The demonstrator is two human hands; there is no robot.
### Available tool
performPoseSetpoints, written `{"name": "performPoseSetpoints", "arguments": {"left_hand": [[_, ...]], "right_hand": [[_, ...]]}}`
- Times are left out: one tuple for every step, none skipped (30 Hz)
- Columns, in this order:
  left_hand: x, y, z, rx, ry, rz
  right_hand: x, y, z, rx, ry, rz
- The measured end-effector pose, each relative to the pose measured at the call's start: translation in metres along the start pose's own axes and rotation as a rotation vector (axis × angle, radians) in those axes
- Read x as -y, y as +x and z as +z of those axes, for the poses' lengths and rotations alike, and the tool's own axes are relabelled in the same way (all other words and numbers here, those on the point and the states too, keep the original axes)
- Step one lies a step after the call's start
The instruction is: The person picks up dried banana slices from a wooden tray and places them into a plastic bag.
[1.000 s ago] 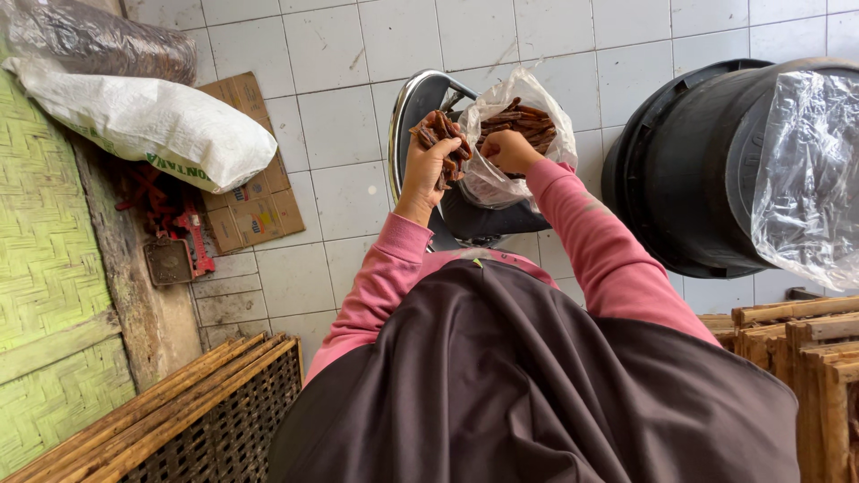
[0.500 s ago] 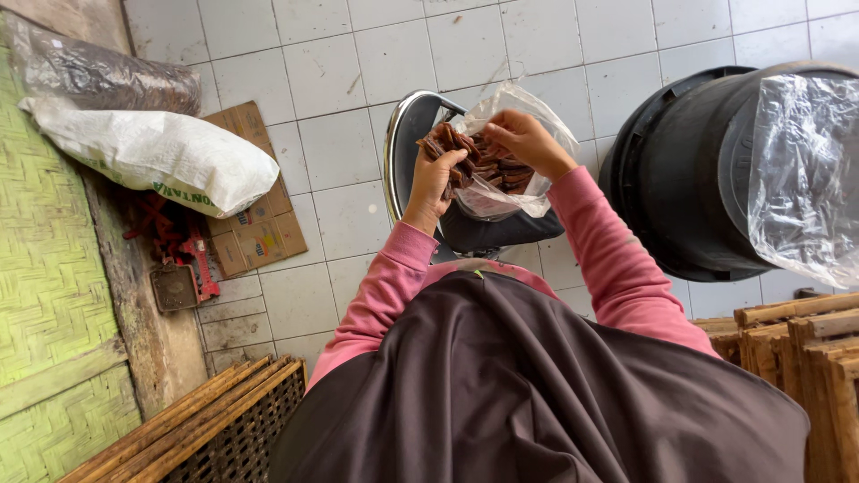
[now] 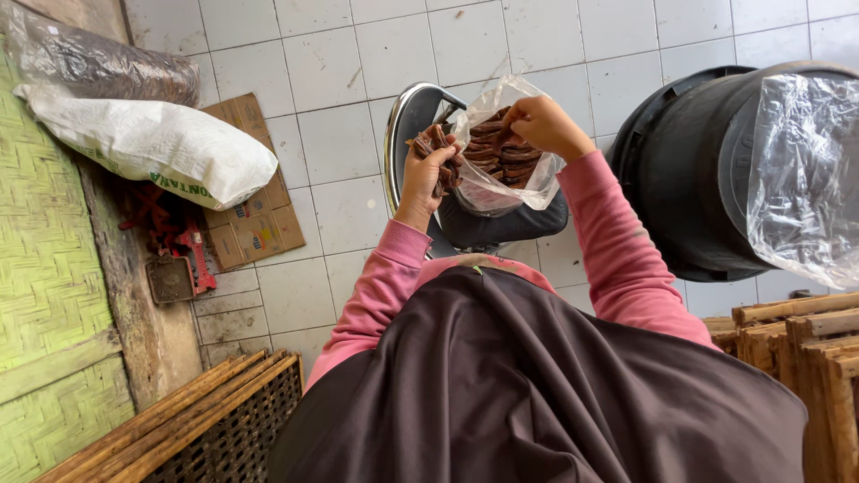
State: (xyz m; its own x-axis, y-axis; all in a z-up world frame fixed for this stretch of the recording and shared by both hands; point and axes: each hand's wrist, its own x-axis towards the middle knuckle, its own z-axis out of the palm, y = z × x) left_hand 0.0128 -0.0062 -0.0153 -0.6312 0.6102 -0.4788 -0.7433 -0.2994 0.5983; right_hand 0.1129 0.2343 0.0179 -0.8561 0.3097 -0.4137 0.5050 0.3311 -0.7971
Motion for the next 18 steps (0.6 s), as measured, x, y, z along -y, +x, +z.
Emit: {"name": "performPoseSetpoints", "arguments": {"left_hand": [[0.000,0.000,-0.002,0.014,-0.027,0.018],[0.000,0.001,-0.004,0.017,-0.031,0.024],[0.000,0.001,-0.005,0.019,-0.035,0.030],[0.000,0.000,-0.007,0.018,-0.037,0.033],[0.001,-0.002,-0.008,0.013,-0.040,0.031],[0.001,-0.003,-0.009,0.010,-0.042,0.029],[0.001,-0.003,-0.010,0.008,-0.044,0.027],[0.002,-0.005,-0.009,0.004,-0.042,0.023],[0.003,-0.007,-0.008,0.001,-0.041,0.018],[0.002,-0.008,-0.008,-0.004,-0.037,0.016],[0.001,-0.010,-0.007,-0.010,-0.025,0.010],[0.001,-0.013,-0.007,-0.016,-0.011,0.004],[-0.001,-0.015,-0.007,-0.022,0.003,-0.003],[-0.001,-0.016,-0.007,-0.023,0.011,-0.008],[-0.002,-0.017,-0.008,-0.024,0.018,-0.014],[-0.003,-0.018,-0.008,-0.024,0.023,-0.019],[-0.003,-0.019,-0.008,-0.019,0.024,-0.026],[-0.001,-0.019,-0.008,-0.015,0.022,-0.032]], "right_hand": [[-0.010,0.007,0.006,0.004,-0.110,-0.007],[-0.020,0.014,0.012,0.010,-0.220,-0.017],[-0.030,0.024,0.020,0.050,-0.227,-0.011],[-0.040,0.032,0.031,0.092,-0.232,-0.001],[-0.051,0.040,0.042,0.134,-0.236,0.008],[-0.061,0.047,0.054,0.159,-0.228,-0.047],[-0.071,0.054,0.066,0.184,-0.220,-0.102],[-0.081,0.058,0.076,0.208,-0.211,-0.157],[-0.091,0.060,0.085,0.210,-0.304,-0.169],[-0.099,0.062,0.095,0.211,-0.396,-0.183],[-0.105,0.064,0.100,0.212,-0.488,-0.198],[-0.109,0.064,0.105,0.184,-0.553,-0.215],[-0.113,0.063,0.110,0.155,-0.618,-0.232],[-0.116,0.062,0.112,0.125,-0.682,-0.246],[-0.117,0.062,0.112,0.137,-0.709,-0.200],[-0.118,0.061,0.111,0.150,-0.737,-0.153],[-0.118,0.060,0.110,0.163,-0.766,-0.106],[-0.119,0.060,0.109,0.061,-0.713,-0.114]]}}
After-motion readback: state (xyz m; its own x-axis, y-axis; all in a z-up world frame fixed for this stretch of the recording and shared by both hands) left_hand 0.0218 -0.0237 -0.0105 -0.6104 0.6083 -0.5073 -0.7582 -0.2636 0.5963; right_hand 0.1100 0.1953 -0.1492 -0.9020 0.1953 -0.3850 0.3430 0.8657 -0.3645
